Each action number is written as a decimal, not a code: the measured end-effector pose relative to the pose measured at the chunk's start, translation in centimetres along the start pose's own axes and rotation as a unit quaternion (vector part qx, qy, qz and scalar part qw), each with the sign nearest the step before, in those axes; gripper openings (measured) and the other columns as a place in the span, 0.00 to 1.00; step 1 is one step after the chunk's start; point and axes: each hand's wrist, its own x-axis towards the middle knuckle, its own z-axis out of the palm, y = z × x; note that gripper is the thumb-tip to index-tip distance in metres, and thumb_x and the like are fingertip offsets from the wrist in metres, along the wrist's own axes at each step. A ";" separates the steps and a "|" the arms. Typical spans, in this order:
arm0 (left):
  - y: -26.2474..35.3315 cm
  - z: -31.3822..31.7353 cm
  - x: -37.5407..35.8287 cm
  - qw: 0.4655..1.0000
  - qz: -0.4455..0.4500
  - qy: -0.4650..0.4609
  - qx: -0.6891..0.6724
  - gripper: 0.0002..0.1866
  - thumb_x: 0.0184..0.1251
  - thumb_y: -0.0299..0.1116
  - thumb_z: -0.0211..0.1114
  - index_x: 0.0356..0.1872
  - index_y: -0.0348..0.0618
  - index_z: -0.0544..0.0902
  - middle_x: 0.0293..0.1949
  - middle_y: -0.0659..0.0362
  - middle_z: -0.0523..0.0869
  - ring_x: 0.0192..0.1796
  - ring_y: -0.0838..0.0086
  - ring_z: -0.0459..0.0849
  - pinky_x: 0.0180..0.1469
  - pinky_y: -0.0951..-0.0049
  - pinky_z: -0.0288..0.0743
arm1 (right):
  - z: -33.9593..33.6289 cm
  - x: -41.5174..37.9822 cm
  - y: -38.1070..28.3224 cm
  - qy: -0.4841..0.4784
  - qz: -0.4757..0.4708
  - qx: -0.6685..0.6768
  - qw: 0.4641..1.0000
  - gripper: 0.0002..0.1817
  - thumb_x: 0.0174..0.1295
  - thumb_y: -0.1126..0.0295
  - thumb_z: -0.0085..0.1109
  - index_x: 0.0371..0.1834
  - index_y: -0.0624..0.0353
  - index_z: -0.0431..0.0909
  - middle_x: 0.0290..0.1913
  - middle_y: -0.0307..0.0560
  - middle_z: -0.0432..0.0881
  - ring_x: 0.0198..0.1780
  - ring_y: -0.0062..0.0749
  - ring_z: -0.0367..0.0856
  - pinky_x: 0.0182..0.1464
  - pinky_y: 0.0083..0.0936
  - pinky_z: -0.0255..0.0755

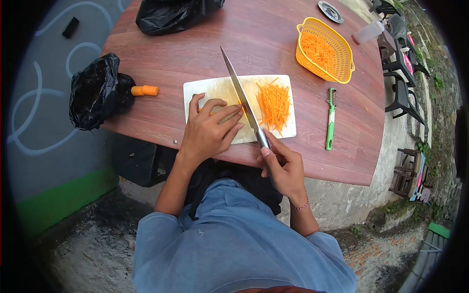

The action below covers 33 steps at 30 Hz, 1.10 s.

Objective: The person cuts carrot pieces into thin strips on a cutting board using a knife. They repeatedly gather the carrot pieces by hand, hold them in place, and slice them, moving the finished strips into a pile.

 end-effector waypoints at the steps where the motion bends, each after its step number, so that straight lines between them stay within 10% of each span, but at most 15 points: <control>1: 0.0 0.0 0.0 1.000 -0.002 0.001 -0.003 0.13 0.69 0.38 0.77 0.50 0.47 0.96 0.54 0.66 0.94 0.60 0.67 0.85 0.76 0.41 0.62 | 0.2 -0.1 0.0 0.012 -0.006 -0.005 1.000 0.26 0.81 0.71 0.63 0.80 0.61 0.76 0.32 0.38 0.86 0.26 0.15 0.80 0.29 0.20 0.75; 17: -0.2 0.0 -0.1 1.000 0.000 0.009 -0.016 0.13 0.70 0.39 0.75 0.49 0.47 0.95 0.54 0.67 0.93 0.60 0.67 0.84 0.75 0.41 0.63 | 0.5 -0.6 -0.7 0.031 -0.032 -0.114 0.992 0.25 0.79 0.71 0.65 0.77 0.61 0.80 0.28 0.40 0.84 0.24 0.15 0.81 0.30 0.23 0.76; 25: -0.2 -0.1 0.0 1.000 0.011 -0.001 -0.008 0.13 0.69 0.39 0.75 0.50 0.46 0.95 0.53 0.66 0.93 0.60 0.67 0.84 0.75 0.41 0.63 | 1.9 1.3 -1.7 0.046 -0.114 -0.235 0.964 0.24 0.78 0.70 0.64 0.74 0.64 0.81 0.31 0.65 0.85 0.32 0.53 0.89 0.38 0.38 0.79; 33: -0.1 0.0 -0.1 1.000 0.006 0.009 -0.003 0.14 0.69 0.39 0.76 0.50 0.46 0.95 0.54 0.65 0.93 0.60 0.67 0.85 0.74 0.40 0.64 | 0.8 3.7 -1.5 0.016 -0.053 -0.171 0.984 0.24 0.82 0.68 0.59 0.78 0.61 0.78 0.27 0.54 0.82 0.26 0.34 0.83 0.35 0.35 0.78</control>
